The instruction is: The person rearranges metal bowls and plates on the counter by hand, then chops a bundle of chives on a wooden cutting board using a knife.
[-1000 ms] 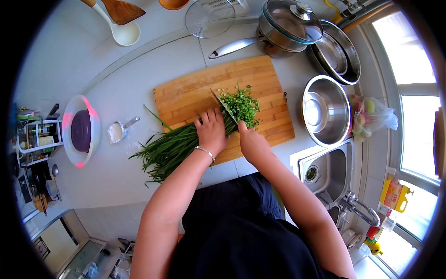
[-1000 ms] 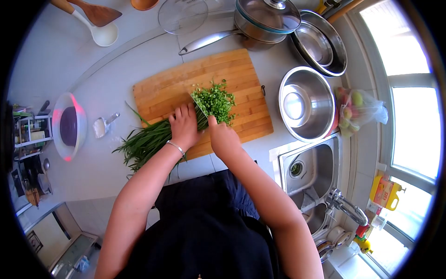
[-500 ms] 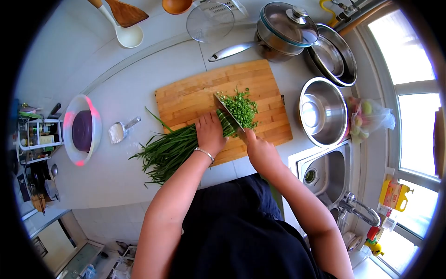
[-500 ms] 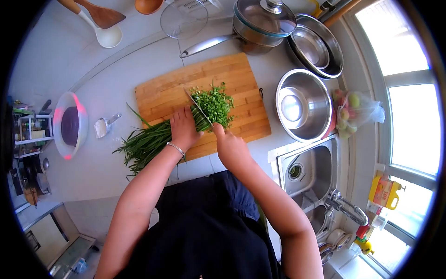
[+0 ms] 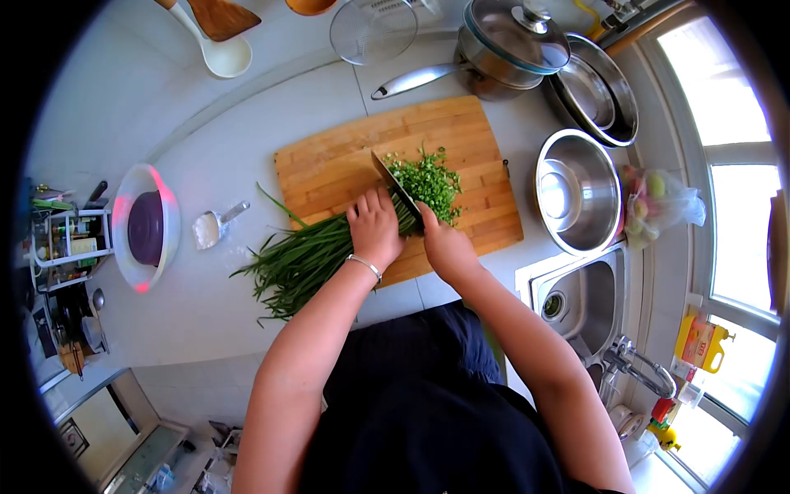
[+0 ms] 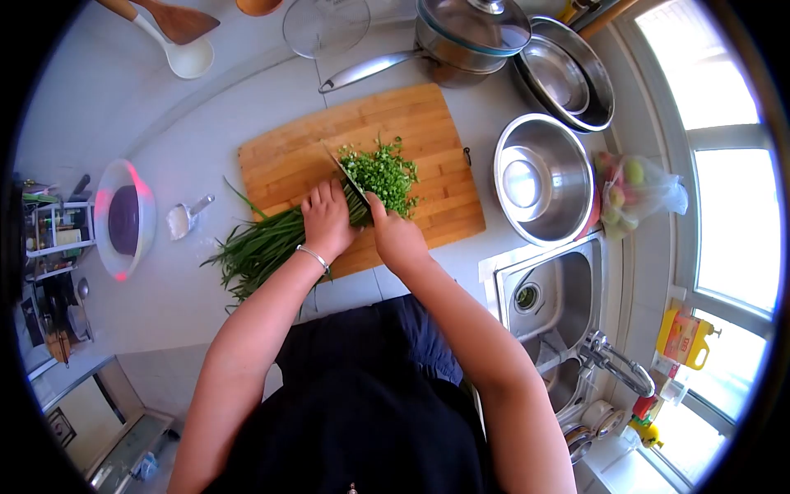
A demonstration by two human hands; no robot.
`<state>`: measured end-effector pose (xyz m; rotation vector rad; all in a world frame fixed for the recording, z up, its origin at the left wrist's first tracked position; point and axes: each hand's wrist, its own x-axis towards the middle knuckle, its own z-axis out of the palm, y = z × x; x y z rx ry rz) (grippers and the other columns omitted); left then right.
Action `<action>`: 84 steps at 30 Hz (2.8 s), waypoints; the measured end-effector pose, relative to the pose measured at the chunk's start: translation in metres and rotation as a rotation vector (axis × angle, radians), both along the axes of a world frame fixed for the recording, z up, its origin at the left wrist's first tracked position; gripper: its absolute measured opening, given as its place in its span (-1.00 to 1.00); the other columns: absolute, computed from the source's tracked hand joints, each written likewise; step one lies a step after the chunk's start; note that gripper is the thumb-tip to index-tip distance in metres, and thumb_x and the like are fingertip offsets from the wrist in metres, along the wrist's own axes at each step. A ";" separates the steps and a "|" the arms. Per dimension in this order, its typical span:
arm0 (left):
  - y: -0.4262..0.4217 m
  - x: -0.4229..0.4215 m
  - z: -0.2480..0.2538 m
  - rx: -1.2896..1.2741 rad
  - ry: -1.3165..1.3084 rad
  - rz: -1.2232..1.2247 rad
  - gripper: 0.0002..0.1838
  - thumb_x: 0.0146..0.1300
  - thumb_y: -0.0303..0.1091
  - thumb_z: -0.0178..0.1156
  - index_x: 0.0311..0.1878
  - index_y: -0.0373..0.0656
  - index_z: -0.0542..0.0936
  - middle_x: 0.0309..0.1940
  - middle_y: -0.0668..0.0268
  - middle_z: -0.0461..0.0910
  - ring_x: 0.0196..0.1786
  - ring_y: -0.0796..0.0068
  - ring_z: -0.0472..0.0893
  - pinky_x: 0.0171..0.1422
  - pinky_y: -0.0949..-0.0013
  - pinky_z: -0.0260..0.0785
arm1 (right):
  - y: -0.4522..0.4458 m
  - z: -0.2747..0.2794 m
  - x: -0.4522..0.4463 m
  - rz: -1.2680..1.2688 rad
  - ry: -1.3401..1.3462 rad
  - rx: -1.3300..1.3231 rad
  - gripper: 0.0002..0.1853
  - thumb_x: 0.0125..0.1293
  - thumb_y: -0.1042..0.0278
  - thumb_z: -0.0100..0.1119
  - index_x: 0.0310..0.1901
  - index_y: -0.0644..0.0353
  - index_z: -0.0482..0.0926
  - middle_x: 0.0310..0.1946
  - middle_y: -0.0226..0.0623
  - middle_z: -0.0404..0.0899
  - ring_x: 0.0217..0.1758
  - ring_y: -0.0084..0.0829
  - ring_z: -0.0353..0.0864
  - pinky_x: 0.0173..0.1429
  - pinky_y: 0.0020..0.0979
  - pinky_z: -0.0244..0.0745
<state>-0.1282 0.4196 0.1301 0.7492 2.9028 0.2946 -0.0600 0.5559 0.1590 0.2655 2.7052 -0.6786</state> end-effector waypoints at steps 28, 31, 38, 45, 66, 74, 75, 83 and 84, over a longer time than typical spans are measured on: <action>0.002 -0.002 0.002 0.002 -0.039 0.000 -0.10 -0.29 -0.18 0.57 0.17 -0.31 0.38 -0.06 0.17 0.42 0.06 0.17 0.41 0.11 0.17 0.23 | -0.005 -0.003 -0.003 0.018 0.008 0.064 -0.23 0.27 0.53 -0.05 0.51 0.04 -0.05 -0.35 0.13 0.61 -0.31 0.08 0.65 -0.20 0.04 0.54; 0.007 -0.002 0.003 0.038 0.004 0.046 0.03 -0.31 -0.21 0.57 0.30 -0.35 0.30 -0.08 0.18 0.42 0.04 0.18 0.42 0.10 0.19 0.22 | 0.002 -0.002 -0.001 0.028 -0.018 0.012 -0.19 0.26 0.52 -0.03 0.53 -0.02 -0.08 -0.32 0.10 0.62 -0.34 0.04 0.68 -0.21 -0.03 0.60; -0.003 0.005 0.020 -0.027 -0.005 0.005 0.28 -0.28 0.07 0.57 0.45 -0.36 0.09 0.25 -0.02 0.30 0.39 0.02 0.24 0.55 -0.24 -0.23 | 0.017 0.040 0.013 0.055 0.049 0.047 -0.21 0.26 0.53 -0.05 0.52 -0.08 -0.04 -0.31 0.09 0.61 -0.36 0.07 0.66 -0.26 0.02 0.56; -0.004 0.002 0.005 -0.033 -0.034 0.023 0.22 -0.26 0.04 0.55 0.41 -0.38 0.12 0.24 0.02 0.32 0.34 0.08 0.26 0.47 -0.10 -0.07 | 0.010 0.055 0.028 0.014 0.075 -0.005 -0.34 0.34 0.43 -0.04 0.47 -0.07 0.07 -0.45 0.10 0.61 -0.43 0.15 0.60 -0.31 0.09 0.47; -0.003 -0.002 0.002 0.070 -0.071 0.116 0.06 -0.28 -0.09 0.58 0.27 -0.40 0.26 0.05 0.02 0.38 0.21 0.01 0.34 0.32 0.07 0.15 | 0.007 0.051 0.012 0.036 0.044 0.023 -0.21 0.24 0.55 -0.05 0.51 -0.11 -0.01 -0.31 0.10 0.60 -0.35 0.08 0.65 -0.24 0.00 0.57; -0.001 -0.005 0.006 -0.014 -0.108 0.103 -0.11 -0.25 -0.06 0.56 0.11 -0.29 0.34 0.01 0.07 0.38 0.17 0.07 0.35 0.25 0.08 0.15 | 0.005 0.058 0.015 0.030 -0.086 0.018 -0.22 0.23 0.57 -0.07 0.50 -0.09 0.02 -0.35 0.10 0.60 -0.37 0.11 0.64 -0.24 0.03 0.54; -0.001 -0.004 0.005 -0.020 -0.115 0.100 -0.12 -0.24 -0.06 0.56 0.11 -0.29 0.35 0.01 0.09 0.38 0.16 0.08 0.35 0.24 0.08 0.15 | 0.005 0.053 0.014 0.033 -0.070 0.003 -0.21 0.23 0.57 -0.07 0.51 -0.10 0.01 -0.35 0.10 0.60 -0.36 0.11 0.64 -0.24 0.03 0.54; -0.002 -0.005 0.001 -0.008 -0.113 0.083 -0.10 -0.25 -0.07 0.56 0.13 -0.31 0.36 0.01 0.11 0.40 0.16 0.10 0.36 0.24 0.08 0.14 | -0.011 0.006 -0.008 0.061 -0.089 0.058 -0.19 0.23 0.57 -0.05 0.51 -0.11 -0.01 -0.31 0.10 0.61 -0.32 0.10 0.65 -0.21 0.01 0.56; -0.001 -0.006 0.002 -0.018 -0.114 0.076 -0.08 -0.26 -0.06 0.57 0.15 -0.32 0.36 0.02 0.10 0.40 0.17 0.10 0.35 0.25 0.07 0.14 | -0.012 0.003 -0.007 0.054 -0.043 0.080 -0.20 0.24 0.57 -0.05 0.51 -0.10 -0.01 -0.30 0.10 0.61 -0.32 0.09 0.65 -0.21 0.00 0.56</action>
